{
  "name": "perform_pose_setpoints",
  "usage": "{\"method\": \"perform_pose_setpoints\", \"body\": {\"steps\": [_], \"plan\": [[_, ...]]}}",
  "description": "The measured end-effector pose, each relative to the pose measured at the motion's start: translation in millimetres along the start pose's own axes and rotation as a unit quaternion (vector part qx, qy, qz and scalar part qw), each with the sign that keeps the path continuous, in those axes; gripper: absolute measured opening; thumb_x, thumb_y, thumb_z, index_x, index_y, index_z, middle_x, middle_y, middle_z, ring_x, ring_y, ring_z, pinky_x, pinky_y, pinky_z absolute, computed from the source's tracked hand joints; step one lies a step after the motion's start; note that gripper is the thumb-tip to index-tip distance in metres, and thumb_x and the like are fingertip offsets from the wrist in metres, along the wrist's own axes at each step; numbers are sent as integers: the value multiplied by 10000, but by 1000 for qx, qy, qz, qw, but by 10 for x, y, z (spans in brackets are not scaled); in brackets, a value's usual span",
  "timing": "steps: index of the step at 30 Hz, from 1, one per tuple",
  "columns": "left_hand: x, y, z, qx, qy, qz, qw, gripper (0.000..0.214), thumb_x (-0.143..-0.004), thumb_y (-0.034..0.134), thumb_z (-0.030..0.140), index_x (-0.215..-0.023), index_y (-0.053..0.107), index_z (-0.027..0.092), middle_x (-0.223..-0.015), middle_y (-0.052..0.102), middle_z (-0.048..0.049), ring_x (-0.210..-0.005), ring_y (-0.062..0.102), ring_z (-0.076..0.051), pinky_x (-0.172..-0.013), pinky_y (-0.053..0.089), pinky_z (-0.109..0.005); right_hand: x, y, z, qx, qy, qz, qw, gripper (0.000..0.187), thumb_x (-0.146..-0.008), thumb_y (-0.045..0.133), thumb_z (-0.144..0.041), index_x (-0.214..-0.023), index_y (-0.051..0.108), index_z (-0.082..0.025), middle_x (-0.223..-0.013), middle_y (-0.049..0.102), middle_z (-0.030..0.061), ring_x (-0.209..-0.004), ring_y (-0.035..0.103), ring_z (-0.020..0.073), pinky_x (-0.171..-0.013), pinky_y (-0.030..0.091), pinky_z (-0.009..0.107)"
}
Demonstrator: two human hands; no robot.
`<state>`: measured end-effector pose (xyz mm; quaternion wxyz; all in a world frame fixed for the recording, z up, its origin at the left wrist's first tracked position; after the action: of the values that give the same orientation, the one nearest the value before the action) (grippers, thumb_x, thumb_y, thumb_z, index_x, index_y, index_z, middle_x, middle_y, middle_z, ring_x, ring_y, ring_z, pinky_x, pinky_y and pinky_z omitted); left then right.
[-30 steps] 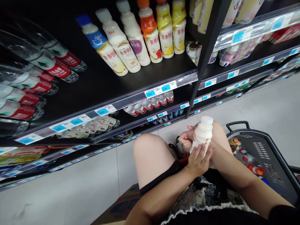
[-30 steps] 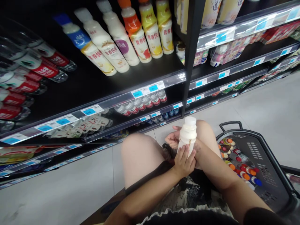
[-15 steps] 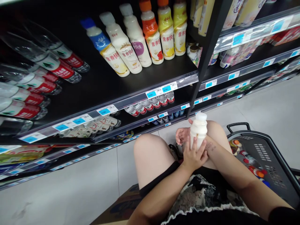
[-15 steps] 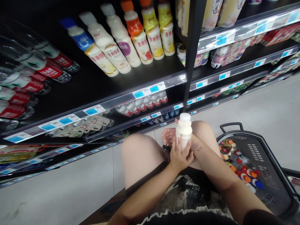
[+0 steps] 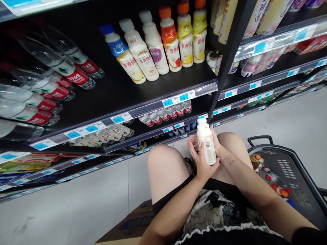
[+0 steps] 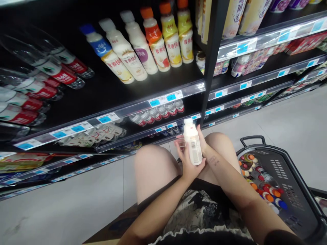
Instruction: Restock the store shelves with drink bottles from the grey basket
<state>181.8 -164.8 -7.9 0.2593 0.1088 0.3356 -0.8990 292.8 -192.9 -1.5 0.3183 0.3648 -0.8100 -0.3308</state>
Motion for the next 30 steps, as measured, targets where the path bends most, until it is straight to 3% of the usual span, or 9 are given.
{"method": "perform_pose_setpoints", "body": {"steps": [3, 5, 9, 12, 15, 18, 21, 25, 30], "plan": [[-65, 13, -160, 104, -86, 12, 991, 1224, -639, 873, 345, -1617, 149, 215, -1684, 9, -243, -1562, 151, -426, -1188, 353, -598, -23, -106, 42, -37, -19, 14, 999, 829, -856, 335, -865, -1195, 632, -169, -1071, 739, 156, -1037, 705, 308, -932, 571, 509], [-100, 83, -285, 210, -142, 10, 967, 1223, -654, 867, 347, -1615, 118, 235, -1679, 114, -231, -1536, 277, -375, -1150, 430, -519, -40, -207, 75, -73, -35, 33, 996, 811, -876, 346, -840, -1267, 604, -178, -1120, 733, 149, -1077, 697, 305, -957, 563, 511], [-134, 339, -463, 419, -263, -36, 868, 1103, -738, 780, 392, -1604, 102, 310, -1625, 364, -138, -1430, 481, -269, -1089, 498, -404, -95, -340, 127, -101, -46, 59, 992, 743, -913, 370, -762, -1253, 609, -146, -1113, 727, 170, -1058, 697, 325, -894, 589, 514], [-136, 456, -498, 507, -344, -39, 789, 843, -753, 688, 380, -1515, 339, 286, -1511, 530, -91, -1376, 537, -264, -1097, 485, -408, -126, -355, 143, -95, -65, 77, 990, 563, -918, 505, -593, -1268, 584, -159, -1070, 729, 136, -975, 708, 299, -842, 606, 477], [-131, 449, -505, 541, -402, 7, 739, 664, -709, 672, 326, -1346, 510, 229, -1369, 638, -90, -1296, 593, -271, -1073, 484, -406, -116, -401, 112, -45, -144, 151, 977, 508, -850, 662, -423, -1303, 544, -225, -1019, 717, 54, -878, 696, 227, -774, 606, 372], [-114, 405, -499, 543, -446, 51, 710, 633, -688, 688, 275, -1302, 538, 236, -1321, 662, -67, -1226, 628, -239, -1017, 499, -352, -61, -492, 50, 84, -233, 255, 935, 608, -757, 785, -328, -1310, 536, -286, -1133, 684, 8, -963, 657, 180, -796, 569, 285], [-113, 408, -446, 564, -461, 46, 683, 627, -668, 727, 206, -1274, 565, 232, -1208, 713, -58, -1112, 678, -207, -962, 515, -305, -47, -595, 35, 204, -233, 327, 893, 622, -673, 862, -338, -1222, 589, -233, -1120, 680, 24, -935, 625, 184, -796, 529, 287], [-89, 431, -393, 575, -471, 23, 669, 555, -681, 844, 204, -1190, 623, 201, -1152, 739, -78, -1053, 706, -205, -953, 540, -313, -61, -628, -22, 247, -258, 305, 883, 518, -723, 829, -429, -1140, 614, -210, -1086, 673, 28, -954, 615, 192, -850, 496, 303], [-39, 453, -403, 607, -501, 14, 617, 510, -706, 868, 233, -1173, 665, 202, -1227, 724, -97, -1112, 698, -243, -962, 577, -377, -111, -687, -1, 177, -224, 289, 914, 424, -781, 748, -496, -1092, 637, -229, -1003, 683, -1, -933, 632, 184, -826, 501, 275]]}}
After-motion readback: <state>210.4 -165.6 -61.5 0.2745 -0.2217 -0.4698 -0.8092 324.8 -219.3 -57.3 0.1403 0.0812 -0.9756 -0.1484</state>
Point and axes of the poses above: each hand's wrist, its own x-axis away from the middle knuckle, its own y-axis out of the palm, z = x × y, the point moved 5 cm from there along -x, towards the middle knuckle
